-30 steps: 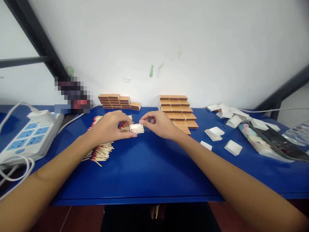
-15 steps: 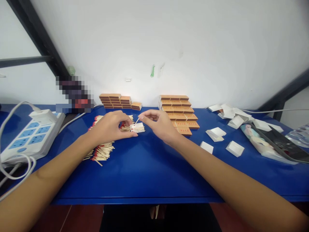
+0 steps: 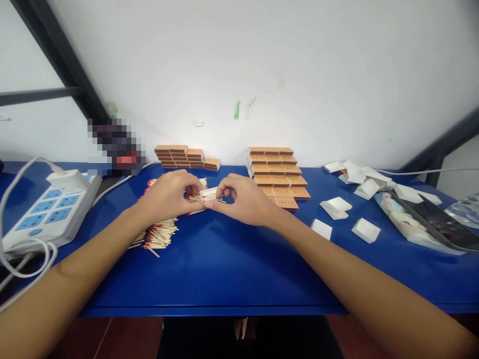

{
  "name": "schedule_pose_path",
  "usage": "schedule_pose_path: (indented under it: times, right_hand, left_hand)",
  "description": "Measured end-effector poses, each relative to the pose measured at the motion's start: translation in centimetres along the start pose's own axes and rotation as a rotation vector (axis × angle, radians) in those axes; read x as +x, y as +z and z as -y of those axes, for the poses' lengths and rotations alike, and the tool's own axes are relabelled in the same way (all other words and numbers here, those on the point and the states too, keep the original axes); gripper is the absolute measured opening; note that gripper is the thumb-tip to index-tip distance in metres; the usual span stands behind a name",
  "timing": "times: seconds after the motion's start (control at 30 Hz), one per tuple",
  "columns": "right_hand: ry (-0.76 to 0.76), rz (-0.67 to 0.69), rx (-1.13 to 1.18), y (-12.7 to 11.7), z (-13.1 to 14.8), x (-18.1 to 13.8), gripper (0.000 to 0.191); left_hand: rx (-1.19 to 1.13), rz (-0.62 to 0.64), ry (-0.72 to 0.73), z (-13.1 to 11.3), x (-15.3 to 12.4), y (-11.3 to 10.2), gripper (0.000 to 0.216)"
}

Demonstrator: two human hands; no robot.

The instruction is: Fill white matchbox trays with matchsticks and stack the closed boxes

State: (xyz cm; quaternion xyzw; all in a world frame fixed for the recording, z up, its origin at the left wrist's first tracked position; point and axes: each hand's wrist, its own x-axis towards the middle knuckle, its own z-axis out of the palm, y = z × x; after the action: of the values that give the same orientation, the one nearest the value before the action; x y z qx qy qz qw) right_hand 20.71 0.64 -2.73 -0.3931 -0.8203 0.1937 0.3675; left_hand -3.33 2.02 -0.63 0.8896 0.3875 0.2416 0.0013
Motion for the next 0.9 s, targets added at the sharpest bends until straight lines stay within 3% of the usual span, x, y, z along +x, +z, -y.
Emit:
schedule_pose_path:
  times: [0.17, 0.63, 0.9]
  right_hand:
    - [-0.023, 0.043, -0.06, -0.1, 0.0, 0.1, 0.014]
    - [-0.076, 0.047, -0.053, -0.5, -0.7, 0.4, 0.007]
    - [-0.001, 0.209, -0.098, -0.6, -1.2, 0.4, 0.01]
  left_hand:
    - [0.013, 0.004, 0.002, 0.0, 0.0, -0.1, 0.042]
    - [-0.009, 0.01, 0.043, 0.1, 0.0, 0.0, 0.041]
    - [-0.003, 0.025, 0.074, 0.2, -0.1, 0.2, 0.04]
